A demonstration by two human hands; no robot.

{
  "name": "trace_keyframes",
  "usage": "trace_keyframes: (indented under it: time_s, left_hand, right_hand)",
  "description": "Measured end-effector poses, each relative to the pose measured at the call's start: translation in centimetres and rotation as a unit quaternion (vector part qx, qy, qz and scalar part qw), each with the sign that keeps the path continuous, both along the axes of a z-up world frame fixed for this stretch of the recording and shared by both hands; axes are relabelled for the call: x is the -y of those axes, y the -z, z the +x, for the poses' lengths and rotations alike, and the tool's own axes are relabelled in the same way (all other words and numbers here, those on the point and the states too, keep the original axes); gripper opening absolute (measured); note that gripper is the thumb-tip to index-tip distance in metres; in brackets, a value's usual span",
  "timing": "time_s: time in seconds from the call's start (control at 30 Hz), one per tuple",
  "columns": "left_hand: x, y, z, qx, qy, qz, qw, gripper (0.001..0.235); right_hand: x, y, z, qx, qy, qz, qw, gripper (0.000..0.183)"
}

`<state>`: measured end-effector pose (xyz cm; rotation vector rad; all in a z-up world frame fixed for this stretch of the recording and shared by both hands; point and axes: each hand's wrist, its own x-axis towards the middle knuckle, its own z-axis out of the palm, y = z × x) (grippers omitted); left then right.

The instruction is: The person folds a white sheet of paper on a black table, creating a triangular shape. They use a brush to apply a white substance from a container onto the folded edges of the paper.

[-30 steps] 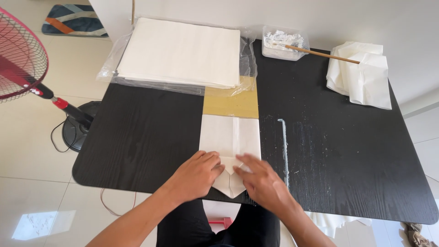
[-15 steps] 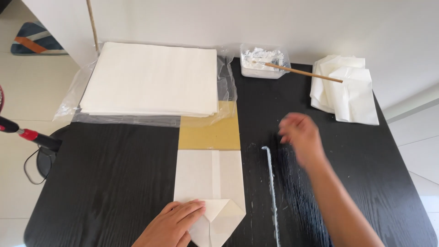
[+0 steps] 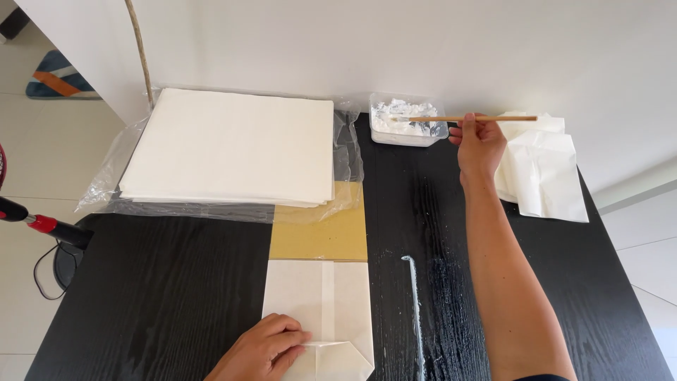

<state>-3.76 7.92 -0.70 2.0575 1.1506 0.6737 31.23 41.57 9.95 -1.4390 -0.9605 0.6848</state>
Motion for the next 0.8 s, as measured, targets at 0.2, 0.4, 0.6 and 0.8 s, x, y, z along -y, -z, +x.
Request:
trace_keyframes:
  time_s: [0.2,0.4,0.6,0.8]
  left_hand:
    - [0.0,-2.1,0.1,-0.013,-0.027,-0.097,0.995,0.025]
    - [0.1,-3.3,0.4,0.066,-0.051,-0.031,0.996,0.025]
    - [0.0,-3.9,1.0,0.052,-0.085,-0.040,0.994,0.022]
    - [0.4,-7.2,1.7,0.005,-0.140,-0.121,0.983,0.022]
  right_hand:
    - [1.4,-1.7,0.0,0.029,0.023,0.088,0.995,0.017]
    - [6.3,-5.3,-0.6,-0.162,0.040,0.089,0.982,0.024]
    - [15.0,-6.6,-1.8,-0.220,-0.070,0.086,0.969,0.025]
    - [23.7,-4.6,-4.0,-0.125,-0.231,0.146,0.954,0.017]
